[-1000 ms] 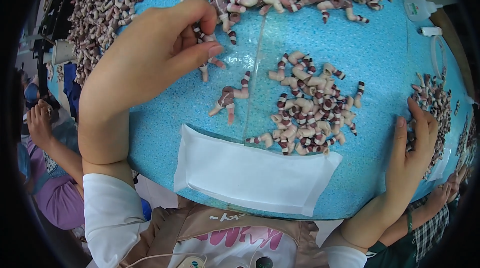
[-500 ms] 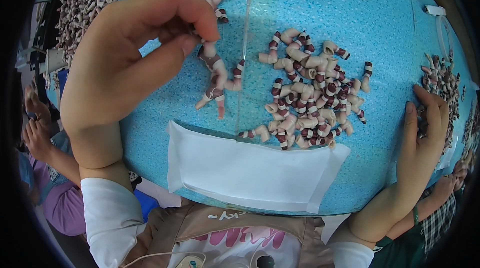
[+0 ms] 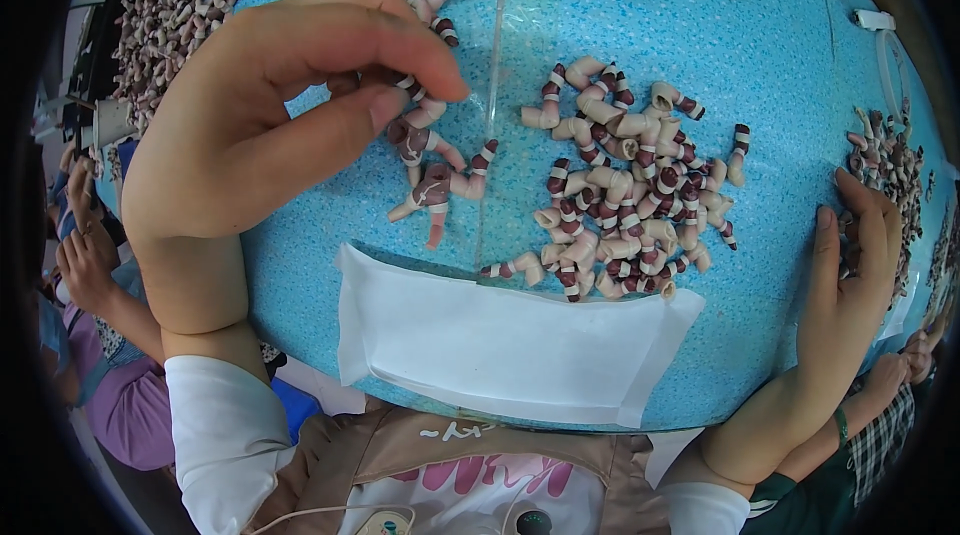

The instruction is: The person sorts and inspects small plastic components by hand on a workbench, placing them into a sorting tray.

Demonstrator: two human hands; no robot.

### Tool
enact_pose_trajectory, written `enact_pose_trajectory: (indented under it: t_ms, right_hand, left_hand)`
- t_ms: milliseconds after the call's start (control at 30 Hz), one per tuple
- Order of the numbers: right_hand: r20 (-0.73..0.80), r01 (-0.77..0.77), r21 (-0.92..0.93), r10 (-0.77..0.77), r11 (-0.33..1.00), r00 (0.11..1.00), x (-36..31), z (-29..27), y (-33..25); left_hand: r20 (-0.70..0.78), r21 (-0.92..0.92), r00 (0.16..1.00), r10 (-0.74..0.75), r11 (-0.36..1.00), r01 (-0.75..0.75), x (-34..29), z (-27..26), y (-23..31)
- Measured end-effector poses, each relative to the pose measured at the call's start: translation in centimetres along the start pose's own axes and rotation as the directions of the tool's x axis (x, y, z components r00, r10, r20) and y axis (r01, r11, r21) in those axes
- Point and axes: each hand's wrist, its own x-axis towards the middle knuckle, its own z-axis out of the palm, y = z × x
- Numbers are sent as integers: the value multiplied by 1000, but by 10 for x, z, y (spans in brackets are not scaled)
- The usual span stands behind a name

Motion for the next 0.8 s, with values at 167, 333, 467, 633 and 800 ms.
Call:
enact_pose_trajectory:
  t_ms: [167,333,467,633,800]
  right_hand:
    - [-2,-11,14,11,1000,1000,1,0,0]
    - [0,-2,18,2,1000,1000,0,0,0]
    - [-7,-5,-21,5,1000,1000,-2,-1,2]
    - [22,-149,3,149,989,989,-4,-3,1]
    - [-14,32,-20,-32,999,999,-1,-1,2]
  left_hand:
    - [-88,22,996,35,999,-33,1,5,1]
    - [-71,78,997,1,997,5,-4,-1,3]
    - [-48,114,998,-29,993,34,-5,-3,4]
    - [13,82,998,55,995,-56,-5,-4,-2]
    - [50,93,999,2,996,-7,-7,-6,1]
